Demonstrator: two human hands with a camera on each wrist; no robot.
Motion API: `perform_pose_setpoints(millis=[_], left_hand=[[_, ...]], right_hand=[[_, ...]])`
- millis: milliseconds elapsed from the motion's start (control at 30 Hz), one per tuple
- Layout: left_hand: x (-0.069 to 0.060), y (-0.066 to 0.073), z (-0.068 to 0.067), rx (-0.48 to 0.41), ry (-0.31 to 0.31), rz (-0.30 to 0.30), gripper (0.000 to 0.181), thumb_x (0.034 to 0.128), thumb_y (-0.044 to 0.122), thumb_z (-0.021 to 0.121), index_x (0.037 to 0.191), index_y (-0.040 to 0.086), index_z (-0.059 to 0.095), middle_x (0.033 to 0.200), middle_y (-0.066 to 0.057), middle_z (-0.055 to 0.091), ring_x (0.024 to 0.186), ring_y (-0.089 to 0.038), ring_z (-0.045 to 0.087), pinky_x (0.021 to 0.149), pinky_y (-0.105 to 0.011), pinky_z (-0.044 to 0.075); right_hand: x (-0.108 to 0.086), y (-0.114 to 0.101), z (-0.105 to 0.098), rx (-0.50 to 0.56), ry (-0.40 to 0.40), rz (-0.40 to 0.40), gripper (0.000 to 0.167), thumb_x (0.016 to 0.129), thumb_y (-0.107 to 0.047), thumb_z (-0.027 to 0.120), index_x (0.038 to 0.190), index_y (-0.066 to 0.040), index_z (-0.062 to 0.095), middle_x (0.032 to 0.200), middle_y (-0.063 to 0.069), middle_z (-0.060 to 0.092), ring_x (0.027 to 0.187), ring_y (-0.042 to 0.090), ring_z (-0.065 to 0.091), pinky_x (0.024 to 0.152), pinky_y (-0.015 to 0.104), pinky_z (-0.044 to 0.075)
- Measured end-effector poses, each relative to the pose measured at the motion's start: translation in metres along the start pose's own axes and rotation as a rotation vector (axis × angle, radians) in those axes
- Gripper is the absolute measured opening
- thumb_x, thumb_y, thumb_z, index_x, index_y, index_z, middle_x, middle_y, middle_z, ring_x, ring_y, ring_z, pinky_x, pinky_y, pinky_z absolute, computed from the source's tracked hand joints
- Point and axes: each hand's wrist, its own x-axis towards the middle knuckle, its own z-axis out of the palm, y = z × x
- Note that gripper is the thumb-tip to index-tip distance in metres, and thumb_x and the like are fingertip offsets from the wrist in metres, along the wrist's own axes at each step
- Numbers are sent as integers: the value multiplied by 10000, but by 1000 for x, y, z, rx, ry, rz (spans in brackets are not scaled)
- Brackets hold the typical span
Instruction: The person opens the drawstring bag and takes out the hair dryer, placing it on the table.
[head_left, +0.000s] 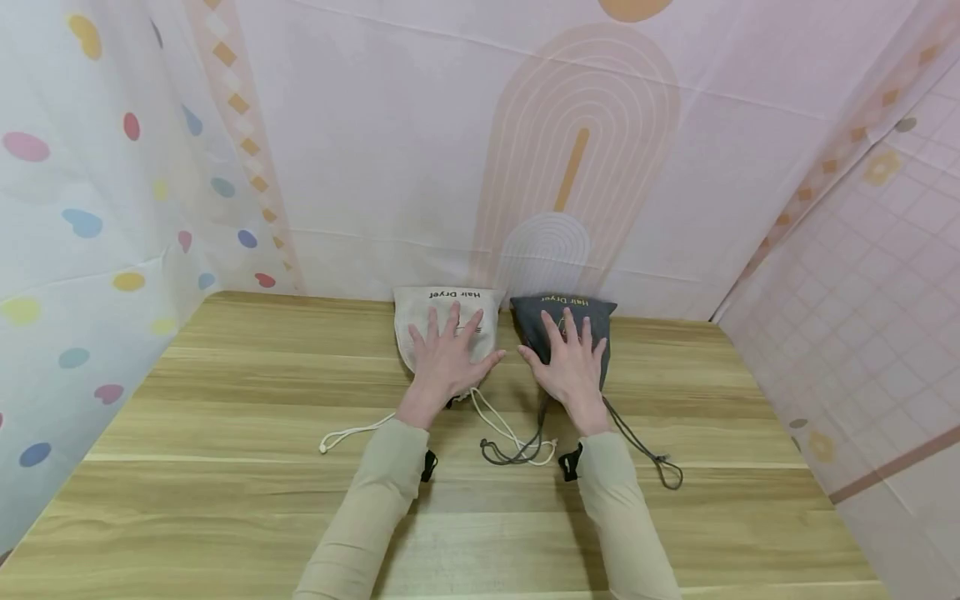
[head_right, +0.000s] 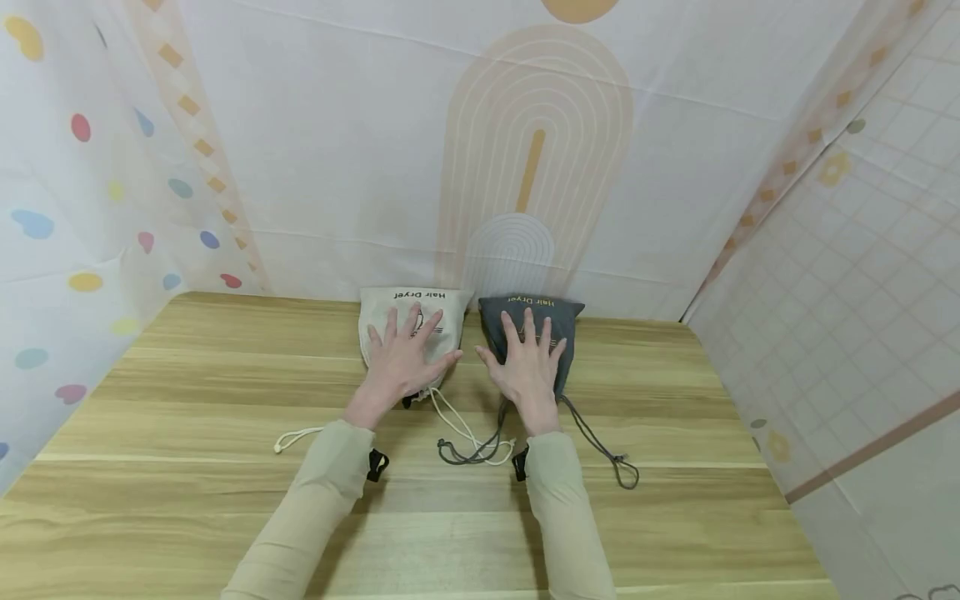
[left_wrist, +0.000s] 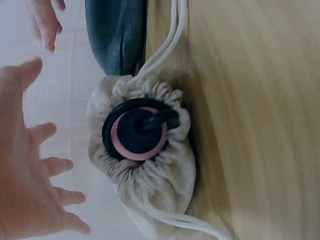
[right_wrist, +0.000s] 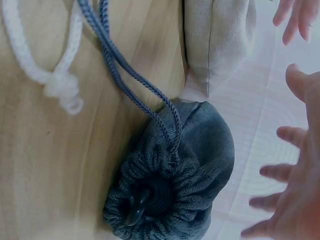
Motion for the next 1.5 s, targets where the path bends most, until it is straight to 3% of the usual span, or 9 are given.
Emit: perform_pose_setpoints(millis=[100,200,300,400,667,933,1100,1267,1500], left_hand=[[1,4,5,-10,82,55,708,890,589,503,1455,179,387,1516,-168,351,1408,-450,261,1116,-639,207],[0,11,11,-34,210,139,579,901,442,586,1348,82,508,1337,-188,550,1267,-413,470,1068,-518,375],[-3,19,19,-65,308,228,405,895,296,633,1199,30,600,1143,-171,662,1071,-366,598,917,-432,502],[-6,29,27,-103,334,289,259,890,193,634,1086,24,645,1025,-146,701,945,-323,643,788,-394,547],[-11,56,44,-121,269,357,175,902,185,626,1022,66,671,993,-80,722,926,-262,663,749,-337,559],[-9,74,62,-75,224,439,136,906,203,623,977,96,666,913,-57,711,837,-217,659,751,-315,529],[-8,81,71,-39,150,426,147,917,231,608,989,116,664,942,-39,697,871,-216,643,768,-310,524],[-7,89,75,37,127,426,152,909,255,618,974,123,655,939,-20,674,906,-200,628,835,-307,506],[-5,98,80,129,84,348,237,869,319,669,985,116,633,957,-19,681,931,-198,588,794,-301,520]], right_hand=[[-2,4,0,33,124,-79,593,909,-457,577,1390,-129,467,1436,200,441,1324,457,395,1055,647,312],[-4,9,-1,53,217,-154,445,897,-320,642,1255,-63,579,1241,189,596,1143,407,555,942,542,464],[-6,18,-1,83,260,-219,296,878,-215,674,1116,-40,660,1090,161,664,992,363,616,813,488,515],[-8,29,-2,115,283,-267,168,848,-122,696,989,-32,700,987,147,678,908,342,625,777,468,517],[-22,53,-10,150,206,-187,43,824,-63,699,845,-32,677,863,114,631,809,289,601,714,416,508],[-33,70,-16,112,89,-154,93,793,-59,726,804,-32,638,795,107,616,701,229,587,644,372,489],[-40,77,-20,99,29,-126,143,788,-107,740,875,-41,647,841,106,640,736,241,614,650,393,500],[-43,80,-22,77,-24,-149,227,772,-151,763,935,-43,647,865,105,658,769,257,632,670,407,507],[-42,82,-20,27,-83,-137,296,726,-145,794,948,-42,627,897,107,634,789,263,612,674,409,498]])
